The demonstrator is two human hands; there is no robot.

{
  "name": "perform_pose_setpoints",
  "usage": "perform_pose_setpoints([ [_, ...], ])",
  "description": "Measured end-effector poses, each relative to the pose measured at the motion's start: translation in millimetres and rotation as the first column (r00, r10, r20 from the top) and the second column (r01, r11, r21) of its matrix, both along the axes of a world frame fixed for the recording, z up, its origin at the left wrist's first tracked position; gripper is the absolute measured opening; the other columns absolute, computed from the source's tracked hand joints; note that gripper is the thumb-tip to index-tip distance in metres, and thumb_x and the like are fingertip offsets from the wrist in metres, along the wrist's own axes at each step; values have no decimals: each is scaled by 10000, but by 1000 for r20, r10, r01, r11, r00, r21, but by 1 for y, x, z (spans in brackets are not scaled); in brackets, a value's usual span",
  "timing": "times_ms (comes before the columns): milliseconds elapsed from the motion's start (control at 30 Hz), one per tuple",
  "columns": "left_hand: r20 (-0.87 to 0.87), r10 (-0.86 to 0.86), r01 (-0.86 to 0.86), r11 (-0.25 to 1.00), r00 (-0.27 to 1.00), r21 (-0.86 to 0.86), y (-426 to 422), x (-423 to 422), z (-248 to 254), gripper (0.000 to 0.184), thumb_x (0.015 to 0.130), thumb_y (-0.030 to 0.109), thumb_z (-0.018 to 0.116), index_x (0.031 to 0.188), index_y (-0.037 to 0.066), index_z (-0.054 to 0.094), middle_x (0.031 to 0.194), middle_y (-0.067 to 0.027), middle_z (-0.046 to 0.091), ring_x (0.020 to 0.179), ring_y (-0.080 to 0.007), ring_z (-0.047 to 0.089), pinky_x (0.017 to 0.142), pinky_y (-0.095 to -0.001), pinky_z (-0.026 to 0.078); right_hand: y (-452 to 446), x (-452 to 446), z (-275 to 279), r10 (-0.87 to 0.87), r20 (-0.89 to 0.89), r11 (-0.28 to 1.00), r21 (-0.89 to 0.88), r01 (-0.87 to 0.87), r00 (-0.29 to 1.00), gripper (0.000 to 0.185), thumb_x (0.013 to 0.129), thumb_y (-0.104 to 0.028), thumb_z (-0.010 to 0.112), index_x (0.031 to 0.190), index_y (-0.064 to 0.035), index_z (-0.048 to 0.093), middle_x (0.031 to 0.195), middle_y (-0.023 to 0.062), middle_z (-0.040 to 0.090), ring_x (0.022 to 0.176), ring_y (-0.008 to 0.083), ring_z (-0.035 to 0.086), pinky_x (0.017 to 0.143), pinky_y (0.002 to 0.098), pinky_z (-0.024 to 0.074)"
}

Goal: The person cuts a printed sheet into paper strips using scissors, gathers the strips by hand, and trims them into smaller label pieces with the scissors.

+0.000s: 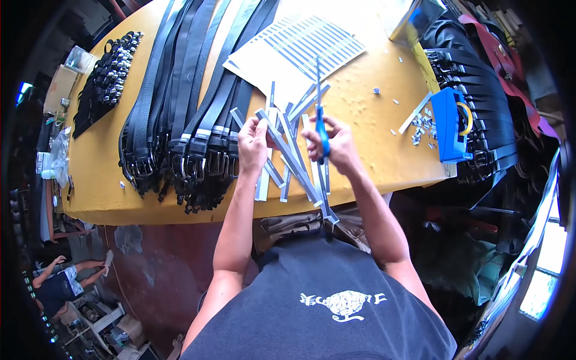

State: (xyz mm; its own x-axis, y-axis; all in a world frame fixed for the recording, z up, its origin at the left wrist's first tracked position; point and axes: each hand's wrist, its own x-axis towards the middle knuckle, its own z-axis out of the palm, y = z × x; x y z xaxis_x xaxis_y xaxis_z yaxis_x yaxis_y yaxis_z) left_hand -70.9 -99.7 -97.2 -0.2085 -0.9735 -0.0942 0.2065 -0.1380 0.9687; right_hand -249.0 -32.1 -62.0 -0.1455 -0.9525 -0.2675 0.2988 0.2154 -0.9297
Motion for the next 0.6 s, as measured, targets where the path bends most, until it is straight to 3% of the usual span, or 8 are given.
perform_pose_setpoints([
  [100, 81, 27, -28, 1000, 996, 14, 14, 13, 0, 153, 996, 167, 465, 927, 44, 524, 731, -65, 641, 589, -122, 645, 531, -251, 548, 11, -22, 9, -57, -113, 998, -22, 55, 992, 512, 793, -167, 779, 1199, 17, 527, 665, 108, 641, 495, 129, 611, 424, 255, 487],
  [267, 170, 1, 5, 999, 985, -32, 42, 13, -4, 104, 969, 85, 498, 1014, 8, 552, 708, -54, 625, 554, -67, 577, 489, -185, 441, 70, -62, 16, 27, -473, 980, 189, 71, 881, 663, 734, -145, 818, 1280, 35, 488, 633, 108, 634, 452, 106, 559, 403, 227, 407],
  [367, 232, 45, -18, 993, 972, -115, 47, 3, -8, 188, 949, 80, 523, 1115, -11, 525, 696, -52, 620, 628, -93, 603, 546, -222, 458, 84, -88, 20, 38, -801, 959, 197, 202, 598, 642, 692, -166, 837, 1223, 1, 518, 543, 83, 598, 445, 109, 555, 413, 259, 403],
  [433, 350, 43, 10, 989, 936, -148, 48, -2, 3, 254, 942, 85, 520, 1168, -24, 484, 713, -79, 631, 644, -116, 623, 565, -248, 476, 85, -117, 13, 62, -907, 964, 162, 208, 418, 595, 671, -155, 836, 1157, -7, 526, 524, 89, 584, 440, 126, 560, 420, 284, 406],
  [500, 420, 45, 35, 983, 906, -181, 47, -5, 6, 305, 934, 84, 518, 1211, -24, 449, 723, -95, 639, 653, -131, 635, 575, -264, 485, 78, -134, 15, 124, -962, 966, 173, 190, 244, 556, 646, -213, 846, 1046, -1, 524, 564, 113, 605, 481, 237, 611, 473, 353, 458],
  [567, 442, 36, 68, 973, 896, -219, 41, -9, 2, 344, 926, 78, 517, 1243, -11, 420, 725, -100, 643, 657, -138, 638, 578, -270, 485, 67, -142, 9, 203, -975, 970, 187, 155, -95, 603, 604, -317, 867, 1010, -17, 536, 689, 160, 657, 640, 318, 665, 576, 406, 504],
  [600, 449, 42, 68, 971, 893, -228, 40, -10, 4, 327, 920, 70, 524, 1229, 2, 441, 728, -91, 642, 646, -138, 632, 578, -268, 484, 60, -146, 13, 291, -951, 949, 272, 159, -107, 611, 596, -348, 869, 996, -19, 544, 737, 171, 664, 700, 328, 667, 616, 415, 510],
])
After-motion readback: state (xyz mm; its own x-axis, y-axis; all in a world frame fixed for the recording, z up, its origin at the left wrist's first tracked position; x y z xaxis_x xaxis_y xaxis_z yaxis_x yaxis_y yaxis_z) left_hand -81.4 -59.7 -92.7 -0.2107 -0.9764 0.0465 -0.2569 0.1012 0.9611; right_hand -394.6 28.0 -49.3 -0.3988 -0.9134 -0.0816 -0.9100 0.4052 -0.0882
